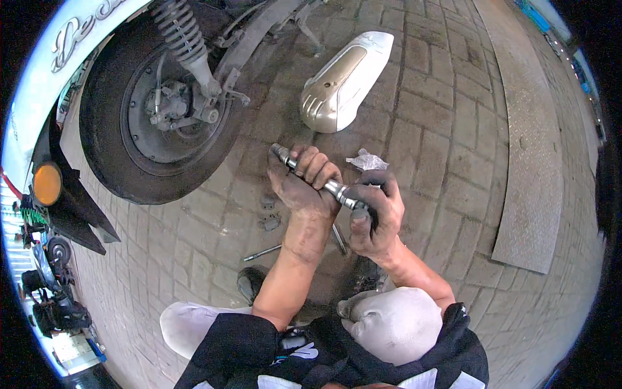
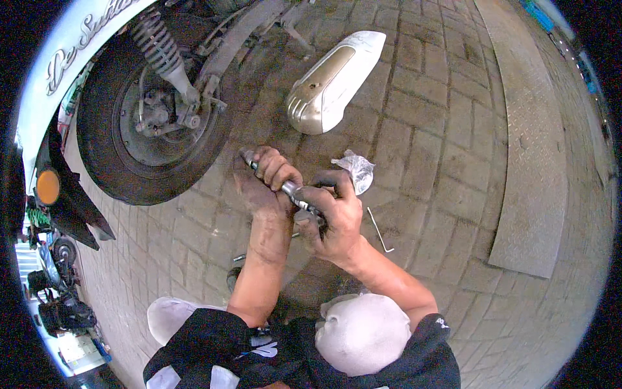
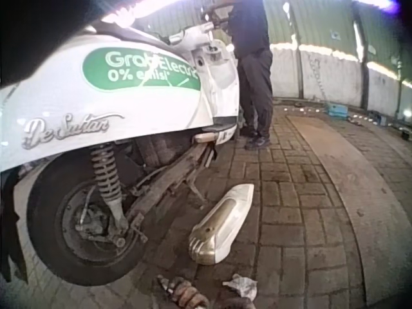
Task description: The person uses a T-handle socket wrench to remove a bolt from the rear wheel area of a motorcycle, then attaches a silver protective cover and secures it with bolts.
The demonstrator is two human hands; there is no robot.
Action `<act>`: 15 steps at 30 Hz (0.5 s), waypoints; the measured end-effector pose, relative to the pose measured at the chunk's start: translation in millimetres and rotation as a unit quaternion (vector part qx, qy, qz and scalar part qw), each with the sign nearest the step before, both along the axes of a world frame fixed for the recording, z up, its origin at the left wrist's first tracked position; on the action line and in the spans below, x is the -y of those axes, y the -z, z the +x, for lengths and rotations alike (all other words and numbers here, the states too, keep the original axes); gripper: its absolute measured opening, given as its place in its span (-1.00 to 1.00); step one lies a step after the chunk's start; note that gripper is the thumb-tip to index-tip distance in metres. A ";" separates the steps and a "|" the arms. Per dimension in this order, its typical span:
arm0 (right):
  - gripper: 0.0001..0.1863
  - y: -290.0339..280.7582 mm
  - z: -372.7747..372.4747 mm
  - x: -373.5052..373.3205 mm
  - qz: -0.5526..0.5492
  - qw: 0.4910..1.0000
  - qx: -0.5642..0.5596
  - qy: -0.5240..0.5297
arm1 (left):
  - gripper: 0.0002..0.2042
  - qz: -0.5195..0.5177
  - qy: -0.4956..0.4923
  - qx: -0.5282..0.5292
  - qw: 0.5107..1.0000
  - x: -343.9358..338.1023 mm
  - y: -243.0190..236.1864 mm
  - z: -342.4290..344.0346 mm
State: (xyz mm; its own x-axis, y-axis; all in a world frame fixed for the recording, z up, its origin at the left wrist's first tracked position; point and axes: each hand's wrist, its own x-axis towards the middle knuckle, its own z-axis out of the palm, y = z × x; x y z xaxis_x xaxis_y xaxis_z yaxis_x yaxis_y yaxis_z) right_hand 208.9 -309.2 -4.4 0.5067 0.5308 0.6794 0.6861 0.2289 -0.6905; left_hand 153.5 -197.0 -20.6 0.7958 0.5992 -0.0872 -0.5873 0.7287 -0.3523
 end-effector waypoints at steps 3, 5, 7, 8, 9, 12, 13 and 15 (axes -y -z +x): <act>-0.74 3.9 -3.8 -2.2 -0.002 1.000 0.012 0.005 | -0.64 -0.006 -0.005 -0.031 0.999 0.6 -3.7 -2.8; -0.72 3.6 -3.3 -1.2 0.007 1.000 0.020 0.020 | -0.64 0.002 -0.008 -0.027 1.000 4.0 -4.5 1.2; -0.71 4.4 -7.5 -0.5 0.008 0.999 0.016 0.030 | -0.71 0.055 -0.013 -0.001 0.998 8.2 -3.6 3.8; -0.70 4.2 -8.5 -2.3 0.005 0.999 0.011 0.046 | -0.71 0.061 -0.021 -0.004 0.998 8.6 -4.6 0.9; -0.69 -0.5 -6.8 -3.8 0.022 1.000 0.010 0.009 | -0.68 0.100 -0.019 -0.018 0.995 8.9 -6.4 -2.6; -0.67 0.1 -9.0 -9.8 0.002 1.000 -0.021 0.009 | -0.65 0.138 -0.009 -0.016 0.990 3.6 -6.1 -5.1; -0.69 -1.8 -11.0 -15.2 -0.027 0.999 -0.025 0.020 | -0.64 0.142 -0.037 -0.073 0.986 -1.3 -7.5 -8.2; -0.70 -13.3 -5.0 -25.1 -0.082 0.996 -0.017 -0.036 | -0.60 0.201 -0.063 -0.115 0.971 -17.0 -4.6 -22.4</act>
